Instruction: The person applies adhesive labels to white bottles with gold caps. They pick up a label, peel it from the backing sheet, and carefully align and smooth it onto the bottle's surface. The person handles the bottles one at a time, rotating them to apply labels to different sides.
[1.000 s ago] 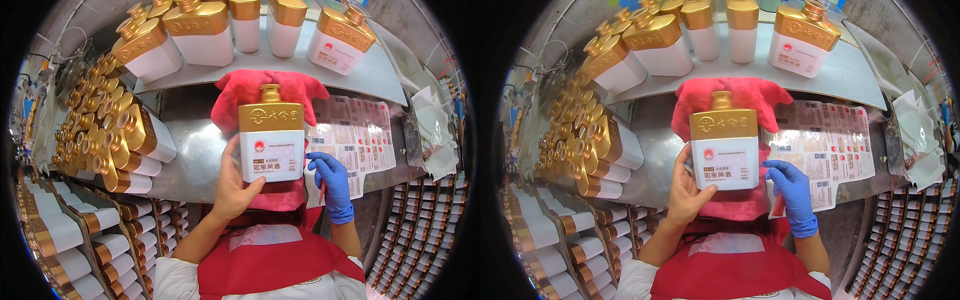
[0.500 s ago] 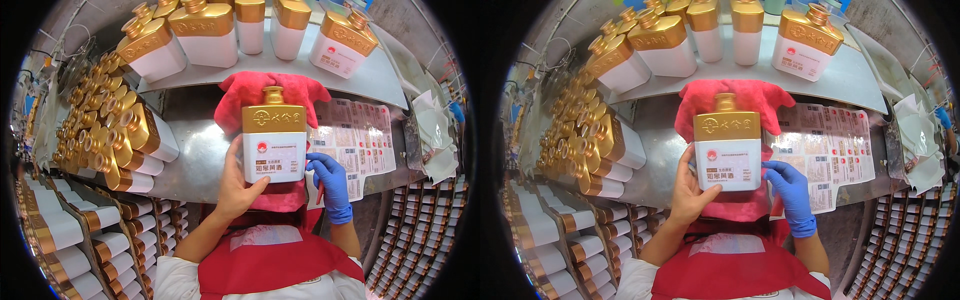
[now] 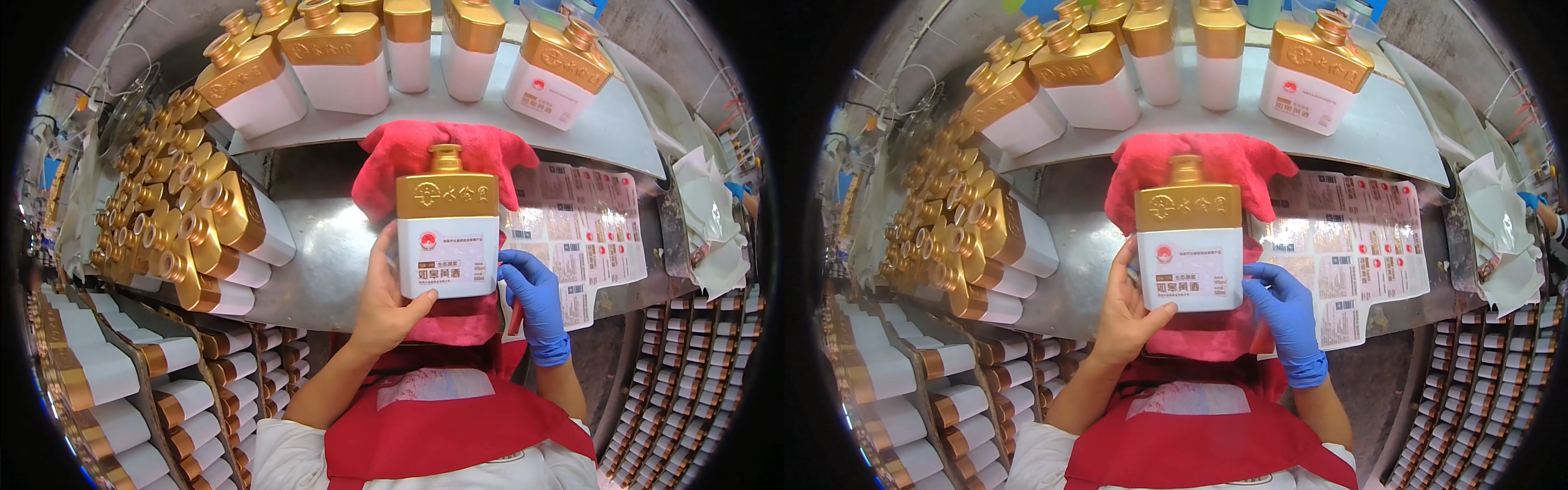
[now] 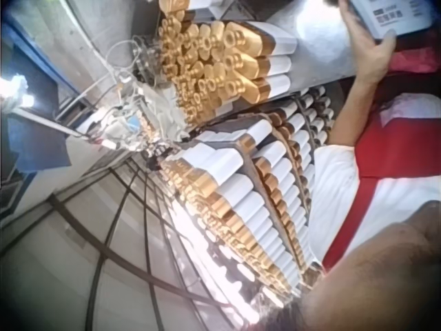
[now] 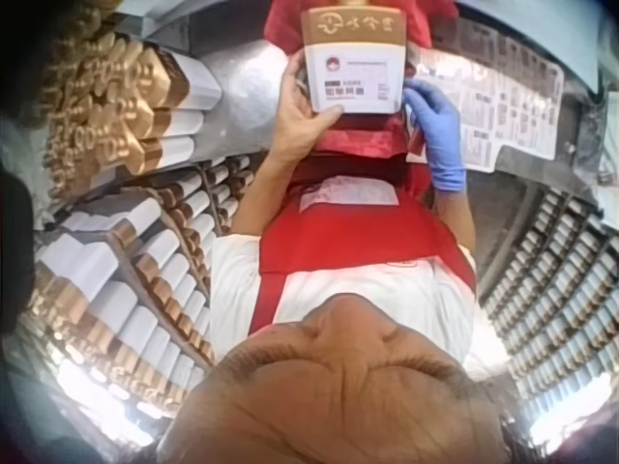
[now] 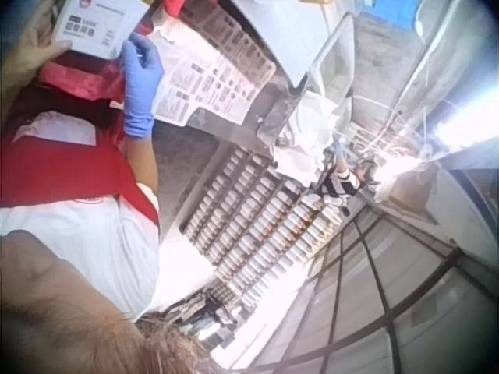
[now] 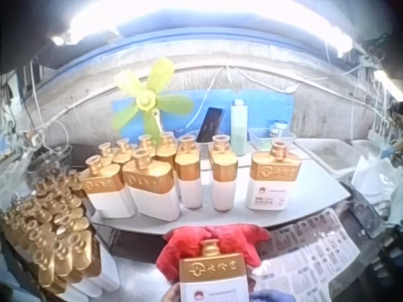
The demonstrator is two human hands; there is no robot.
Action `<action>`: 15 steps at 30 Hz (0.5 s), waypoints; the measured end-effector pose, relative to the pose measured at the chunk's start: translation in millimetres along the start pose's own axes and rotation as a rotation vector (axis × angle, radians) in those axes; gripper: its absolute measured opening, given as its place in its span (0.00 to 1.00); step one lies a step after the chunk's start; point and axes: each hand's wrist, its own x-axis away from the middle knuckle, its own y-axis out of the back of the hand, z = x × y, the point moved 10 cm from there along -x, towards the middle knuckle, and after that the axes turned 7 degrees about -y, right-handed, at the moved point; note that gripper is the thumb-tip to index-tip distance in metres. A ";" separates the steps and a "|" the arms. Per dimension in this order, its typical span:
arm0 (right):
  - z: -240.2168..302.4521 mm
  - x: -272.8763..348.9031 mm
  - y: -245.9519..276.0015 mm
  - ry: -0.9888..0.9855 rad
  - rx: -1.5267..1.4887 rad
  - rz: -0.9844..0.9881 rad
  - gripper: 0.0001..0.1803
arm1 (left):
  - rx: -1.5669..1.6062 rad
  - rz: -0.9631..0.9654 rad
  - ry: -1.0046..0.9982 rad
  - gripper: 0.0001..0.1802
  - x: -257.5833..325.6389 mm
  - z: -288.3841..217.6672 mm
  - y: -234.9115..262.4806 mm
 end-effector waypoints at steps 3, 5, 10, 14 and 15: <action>-0.2 -2.2 -1.5 0.037 -0.015 -0.004 0.14 | -0.032 -0.001 0.000 0.51 0.0 2.4 -0.7; -0.8 -2.3 -2.4 0.050 -0.022 -0.003 0.14 | -0.053 -0.007 -0.005 0.51 0.3 3.5 -1.0; -2.2 -1.1 -0.7 0.059 -0.012 0.010 0.14 | 0.081 0.071 -0.015 0.51 1.5 2.9 5.3; -2.4 0.2 -0.9 0.066 0.009 0.012 0.15 | 0.146 0.113 0.001 0.51 1.3 -2.0 1.9; -2.7 0.2 -0.8 0.066 0.005 0.013 0.15 | 0.126 0.083 0.005 0.50 1.2 -1.7 3.4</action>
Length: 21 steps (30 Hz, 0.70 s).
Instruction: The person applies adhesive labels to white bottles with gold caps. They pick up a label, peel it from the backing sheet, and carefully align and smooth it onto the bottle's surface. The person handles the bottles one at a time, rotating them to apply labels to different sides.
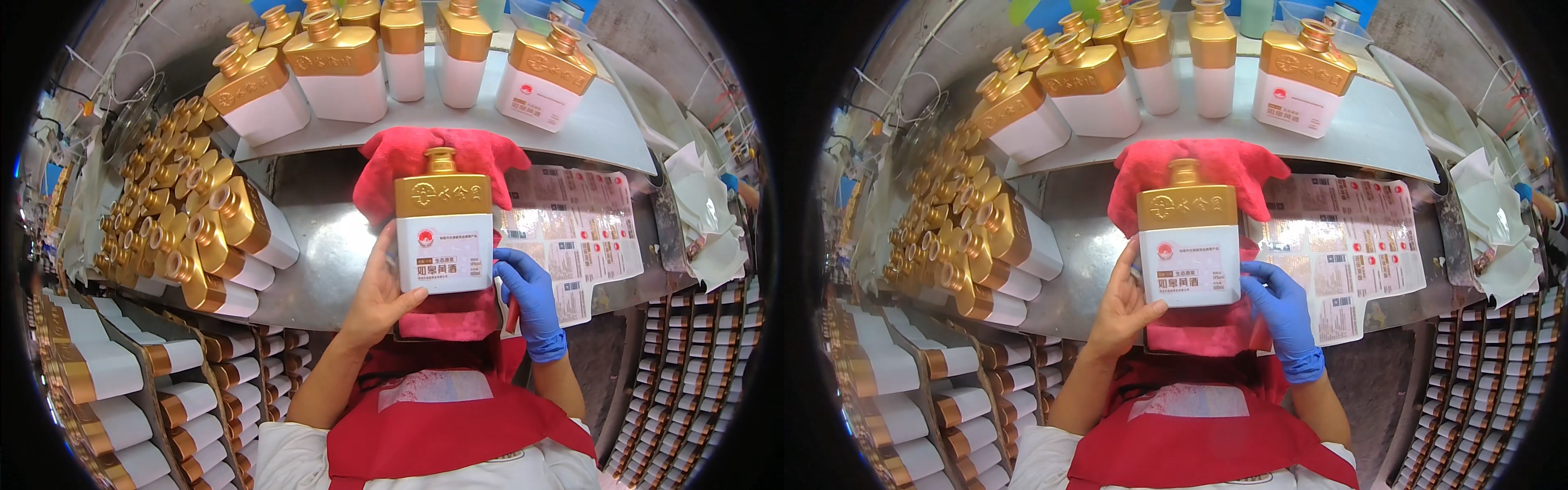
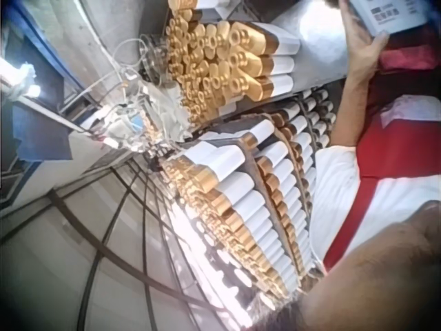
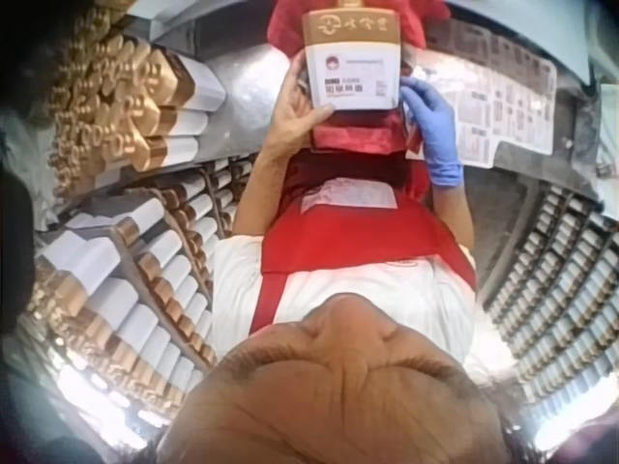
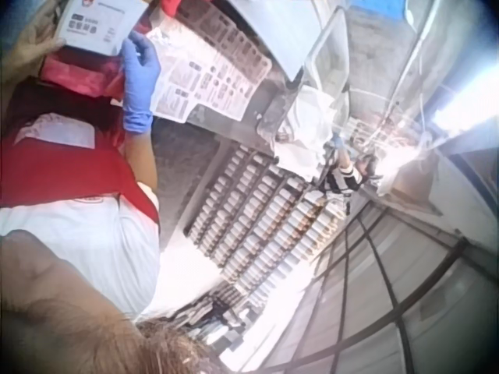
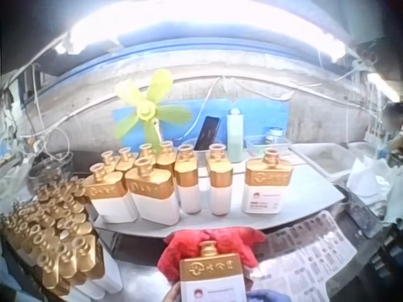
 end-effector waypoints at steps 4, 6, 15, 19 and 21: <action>-0.7 -1.4 0.4 0.006 -0.016 -0.033 0.17 | -0.106 -0.093 0.045 0.50 -0.9 9.4 -2.0; 2.5 -1.1 -2.8 0.034 0.013 -0.057 0.18 | -0.154 -0.097 0.049 0.50 -1.0 10.8 -2.6; 8.2 2.6 -3.2 0.109 0.128 -0.048 0.21 | -0.004 0.080 0.042 0.52 3.4 4.0 3.5; 8.4 -1.7 0.3 0.091 0.104 -0.050 0.22 | -0.029 -0.007 0.104 0.50 -1.9 7.8 16.1; 12.6 -7.4 0.9 0.116 0.115 -0.066 0.23 | -0.083 -0.058 0.068 0.47 -9.9 4.1 12.0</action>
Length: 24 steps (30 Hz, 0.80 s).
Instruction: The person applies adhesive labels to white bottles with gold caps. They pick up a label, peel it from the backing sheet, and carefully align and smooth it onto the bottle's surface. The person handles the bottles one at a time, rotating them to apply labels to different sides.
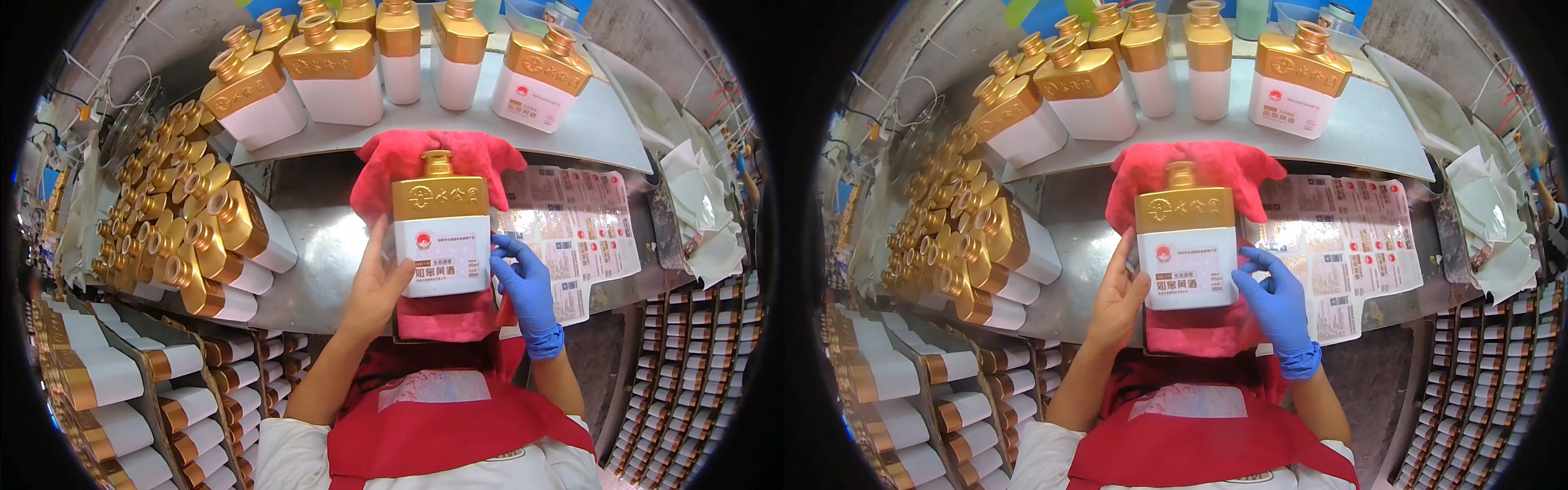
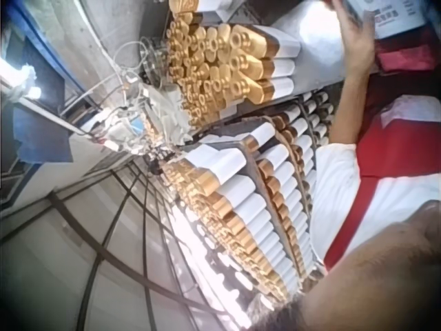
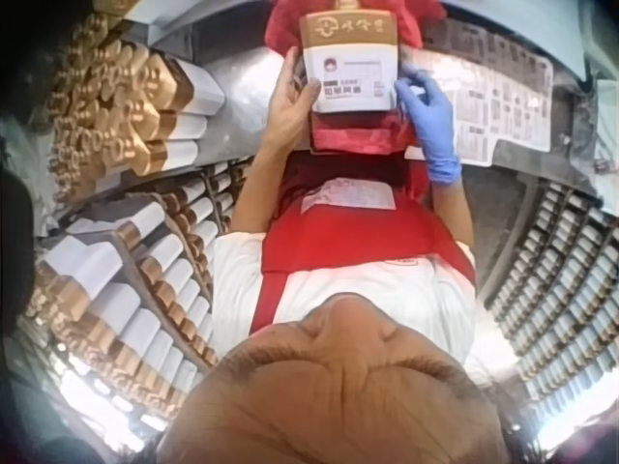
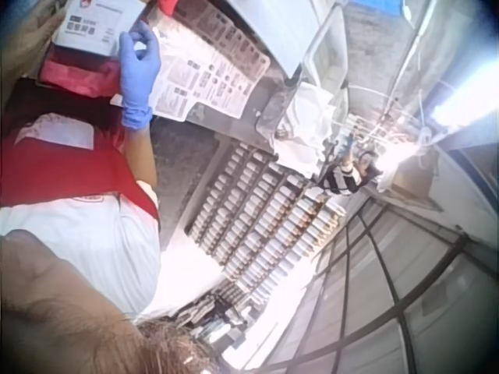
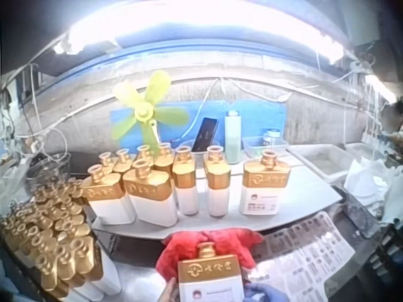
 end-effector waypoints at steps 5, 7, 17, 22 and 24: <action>18.4 -8.8 -11.6 0.080 0.089 -0.008 0.28 | -0.955 0.125 -0.496 0.32 -5.7 -39.6 -23.1; 15.7 -10.4 -13.5 0.048 0.150 -0.022 0.31 | -0.859 0.168 -0.437 0.27 -8.2 -37.5 -26.5; 16.1 -9.1 -14.8 0.025 0.230 -0.036 0.32 | -0.893 0.225 -0.362 0.28 -9.9 -33.7 -25.0; 18.5 -8.6 -15.7 -0.006 0.200 -0.044 0.32 | -0.915 0.248 -0.379 0.31 -14.0 -36.5 -27.2; 20.8 -7.0 -15.0 0.003 0.214 -0.059 0.33 | -0.938 0.231 -0.382 0.35 -14.3 -34.1 -27.4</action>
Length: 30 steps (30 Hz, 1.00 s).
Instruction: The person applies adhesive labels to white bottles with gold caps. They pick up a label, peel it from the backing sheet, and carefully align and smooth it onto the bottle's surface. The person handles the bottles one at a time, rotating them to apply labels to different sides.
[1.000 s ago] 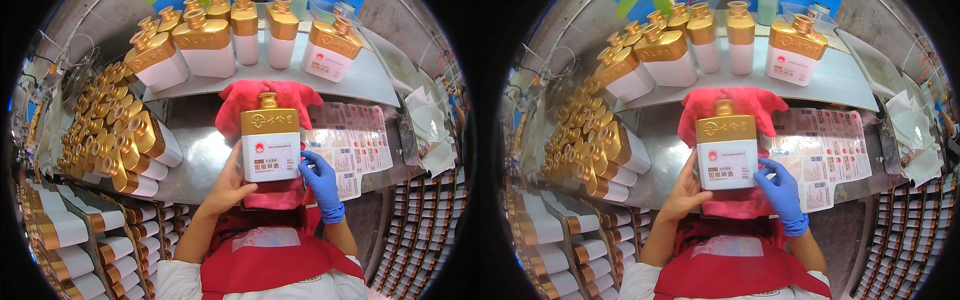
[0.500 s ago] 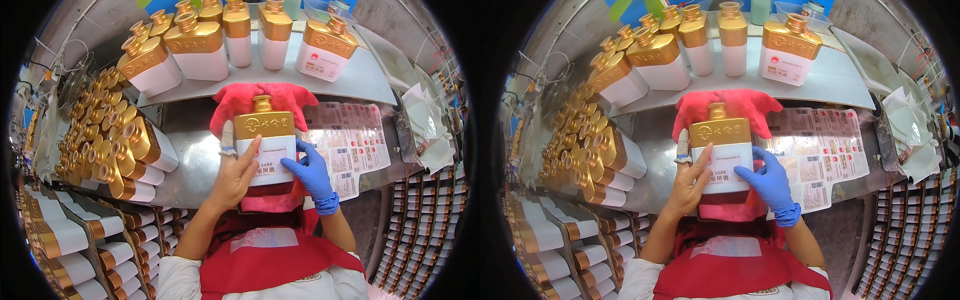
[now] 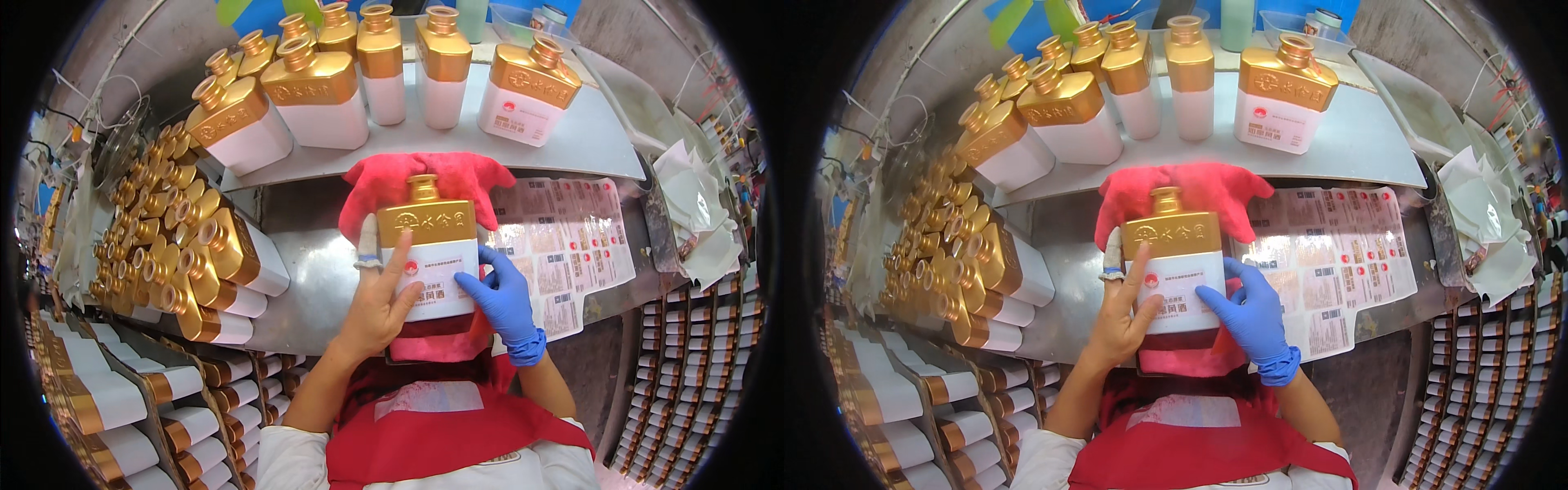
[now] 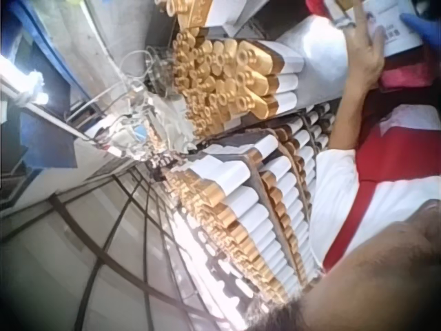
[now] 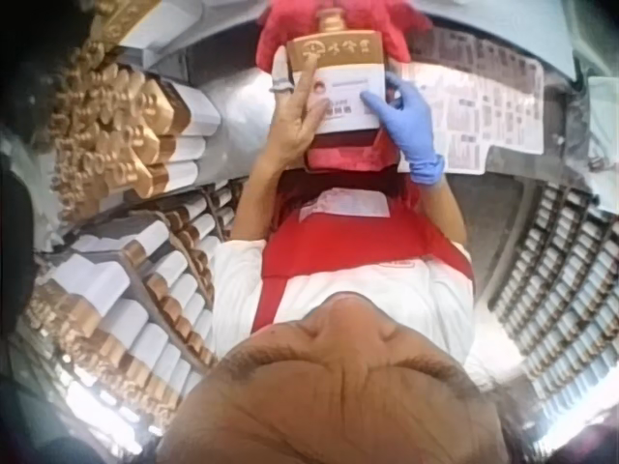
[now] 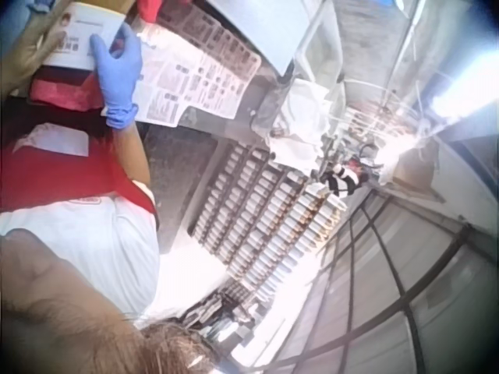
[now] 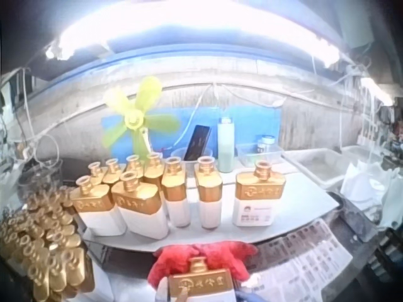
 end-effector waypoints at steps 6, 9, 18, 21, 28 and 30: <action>31.2 4.9 -0.7 0.287 0.147 -0.048 0.36 | 0.091 -0.100 0.069 0.46 -6.3 6.9 -1.8; 16.7 -3.5 -2.8 0.130 0.107 0.073 0.36 | 0.121 -0.117 0.106 0.47 -4.7 12.4 -3.4; 8.1 2.9 1.4 0.062 -0.011 0.108 0.27 | 0.071 -0.063 0.003 0.44 -2.9 5.1 3.4; 11.1 13.4 8.7 0.103 0.070 0.001 0.22 | 0.072 -0.080 -0.001 0.43 -3.2 4.0 5.5; 18.1 28.4 19.3 0.185 0.048 -0.167 0.10 | 0.006 -0.128 0.035 0.46 -5.9 -0.7 9.7; 12.9 25.4 19.1 0.124 0.032 -0.134 0.08 | -0.007 -0.131 0.016 0.47 -5.8 -0.7 11.4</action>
